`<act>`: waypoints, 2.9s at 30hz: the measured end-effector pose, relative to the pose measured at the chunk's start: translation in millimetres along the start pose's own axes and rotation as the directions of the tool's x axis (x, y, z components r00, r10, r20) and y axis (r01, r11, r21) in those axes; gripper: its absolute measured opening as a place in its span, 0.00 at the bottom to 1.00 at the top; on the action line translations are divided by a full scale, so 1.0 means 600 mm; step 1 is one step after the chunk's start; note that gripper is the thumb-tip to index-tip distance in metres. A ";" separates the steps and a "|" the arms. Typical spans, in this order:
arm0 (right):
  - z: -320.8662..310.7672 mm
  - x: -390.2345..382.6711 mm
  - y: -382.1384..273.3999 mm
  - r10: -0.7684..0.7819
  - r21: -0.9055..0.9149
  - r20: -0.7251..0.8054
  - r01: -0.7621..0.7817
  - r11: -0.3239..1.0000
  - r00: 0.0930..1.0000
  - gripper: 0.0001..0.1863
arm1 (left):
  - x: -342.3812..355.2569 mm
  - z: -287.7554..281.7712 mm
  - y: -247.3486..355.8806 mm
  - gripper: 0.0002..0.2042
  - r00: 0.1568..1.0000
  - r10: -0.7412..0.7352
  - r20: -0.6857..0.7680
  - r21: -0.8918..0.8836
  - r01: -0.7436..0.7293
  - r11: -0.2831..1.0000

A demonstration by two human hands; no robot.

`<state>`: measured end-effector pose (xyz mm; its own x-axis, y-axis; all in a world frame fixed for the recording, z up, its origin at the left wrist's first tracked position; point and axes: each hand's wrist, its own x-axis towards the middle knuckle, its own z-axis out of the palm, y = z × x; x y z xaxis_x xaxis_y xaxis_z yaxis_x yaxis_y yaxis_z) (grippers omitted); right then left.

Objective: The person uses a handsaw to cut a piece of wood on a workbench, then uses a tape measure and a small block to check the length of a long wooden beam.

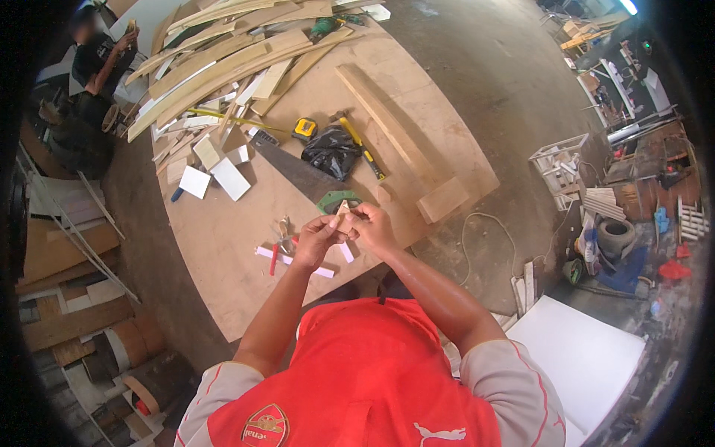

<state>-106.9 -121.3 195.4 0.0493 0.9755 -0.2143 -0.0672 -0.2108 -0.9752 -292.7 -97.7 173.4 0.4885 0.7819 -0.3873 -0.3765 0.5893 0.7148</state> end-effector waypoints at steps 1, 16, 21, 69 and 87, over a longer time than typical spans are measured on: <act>-0.015 0.006 -0.004 0.012 0.027 0.011 -0.012 1.000 1.000 0.08 | 0.012 0.009 -0.003 0.12 0.999 0.001 -0.035 0.011 -0.001 1.000; -0.312 0.129 -0.028 0.179 -0.020 0.172 -0.178 0.984 0.969 0.15 | 0.205 0.209 -0.108 0.16 0.987 0.073 -0.140 0.066 -0.064 0.996; -0.396 0.186 -0.004 0.131 -0.136 0.266 -0.097 0.986 0.955 0.17 | 0.249 0.318 -0.115 0.16 0.975 -0.042 -0.220 -0.209 -0.005 0.978; -0.435 0.329 0.032 0.158 -0.550 0.285 0.026 0.835 0.945 0.12 | 0.411 0.214 -0.137 0.17 0.906 -0.231 -0.354 -0.194 0.170 0.966; -0.471 0.295 0.085 0.126 -0.624 0.050 -0.068 0.778 0.991 0.18 | 0.455 0.173 -0.165 0.20 0.869 0.046 -0.493 0.286 0.112 0.952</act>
<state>180.0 22.8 92.1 -0.0099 0.9429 -0.3328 0.5665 -0.2690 -0.7789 -40.6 36.6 57.3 0.0198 0.8065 -0.5908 -0.0788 0.5904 0.8033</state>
